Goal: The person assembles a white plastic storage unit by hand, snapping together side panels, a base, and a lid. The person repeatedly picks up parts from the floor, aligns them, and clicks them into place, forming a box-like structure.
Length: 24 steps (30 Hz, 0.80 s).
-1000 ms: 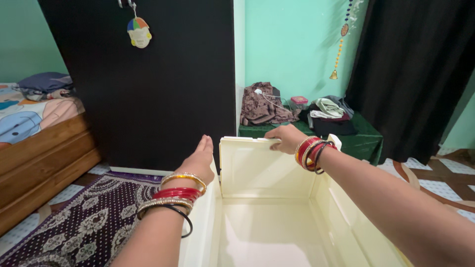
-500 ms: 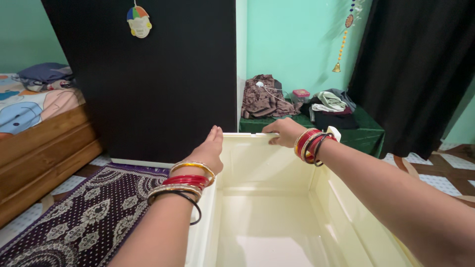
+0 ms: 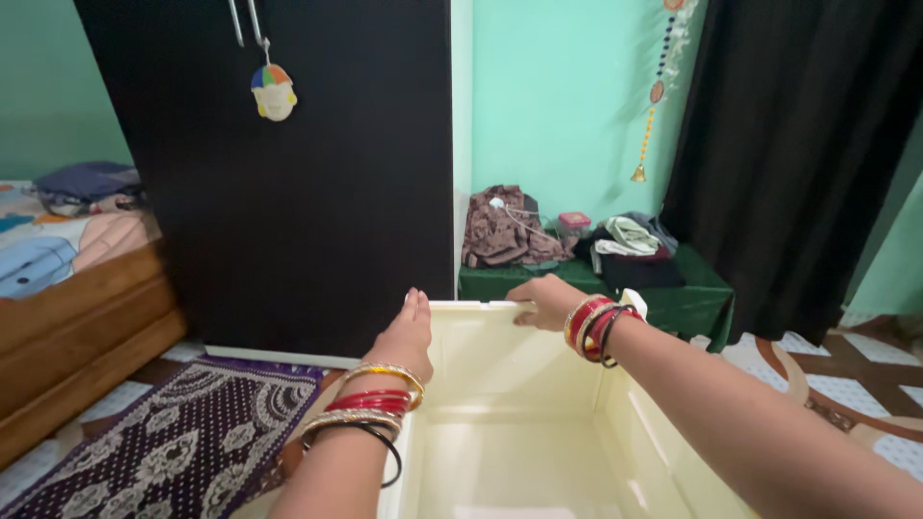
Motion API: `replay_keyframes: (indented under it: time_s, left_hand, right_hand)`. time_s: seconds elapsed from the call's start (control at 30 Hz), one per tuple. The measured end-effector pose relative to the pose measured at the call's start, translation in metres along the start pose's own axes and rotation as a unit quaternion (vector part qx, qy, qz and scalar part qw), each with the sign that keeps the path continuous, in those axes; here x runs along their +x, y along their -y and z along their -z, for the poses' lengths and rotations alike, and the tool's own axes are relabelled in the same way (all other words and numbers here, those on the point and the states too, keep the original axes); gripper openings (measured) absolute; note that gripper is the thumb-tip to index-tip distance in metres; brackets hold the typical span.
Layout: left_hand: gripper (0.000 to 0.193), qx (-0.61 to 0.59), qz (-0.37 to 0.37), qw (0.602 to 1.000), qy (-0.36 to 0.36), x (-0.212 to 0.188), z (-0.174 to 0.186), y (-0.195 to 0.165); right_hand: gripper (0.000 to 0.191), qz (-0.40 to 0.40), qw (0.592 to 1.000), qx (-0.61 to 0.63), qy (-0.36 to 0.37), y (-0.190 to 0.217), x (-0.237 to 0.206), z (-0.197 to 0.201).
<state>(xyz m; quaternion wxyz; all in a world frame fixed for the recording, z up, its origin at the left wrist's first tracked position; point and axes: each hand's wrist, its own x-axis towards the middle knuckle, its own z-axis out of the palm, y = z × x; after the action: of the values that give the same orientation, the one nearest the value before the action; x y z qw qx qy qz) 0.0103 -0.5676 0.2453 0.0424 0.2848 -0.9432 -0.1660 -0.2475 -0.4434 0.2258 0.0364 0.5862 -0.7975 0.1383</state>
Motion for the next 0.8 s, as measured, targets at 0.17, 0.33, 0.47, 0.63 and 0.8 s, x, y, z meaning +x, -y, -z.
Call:
replay_keyframes:
  time_s: [0.17, 0.33, 0.47, 0.63, 0.8]
  left_hand:
    - [0.099, -0.003, 0.008, 1.000, 0.002, 0.006, -0.004, -0.003]
    - [0.096, -0.031, 0.018, 0.999, 0.016, 0.000, -0.001, -0.003]
    - [0.092, -0.048, 0.024, 0.997, 0.050, 0.005, 0.002, 0.001]
    - [0.089, -0.092, 0.013, 0.994, 0.056, 0.032, -0.003, 0.014]
    - [0.085, -0.154, 0.051, 0.986, 0.032, 0.059, -0.014, 0.021]
  right_hand:
    - [0.064, 0.008, 0.998, 0.066, -0.020, -0.009, -0.013, 0.030]
    - [0.065, -0.043, 0.981, 0.108, -0.152, -0.049, -0.035, 0.058]
    - [0.076, -0.158, 0.977, 0.108, -0.098, -0.077, -0.051, 0.050]
    - [0.077, -0.308, 0.945, 0.059, -0.088, -0.101, -0.062, 0.036]
    - [0.041, -0.327, 0.912, 0.242, -0.057, -0.110, -0.079, 0.034]
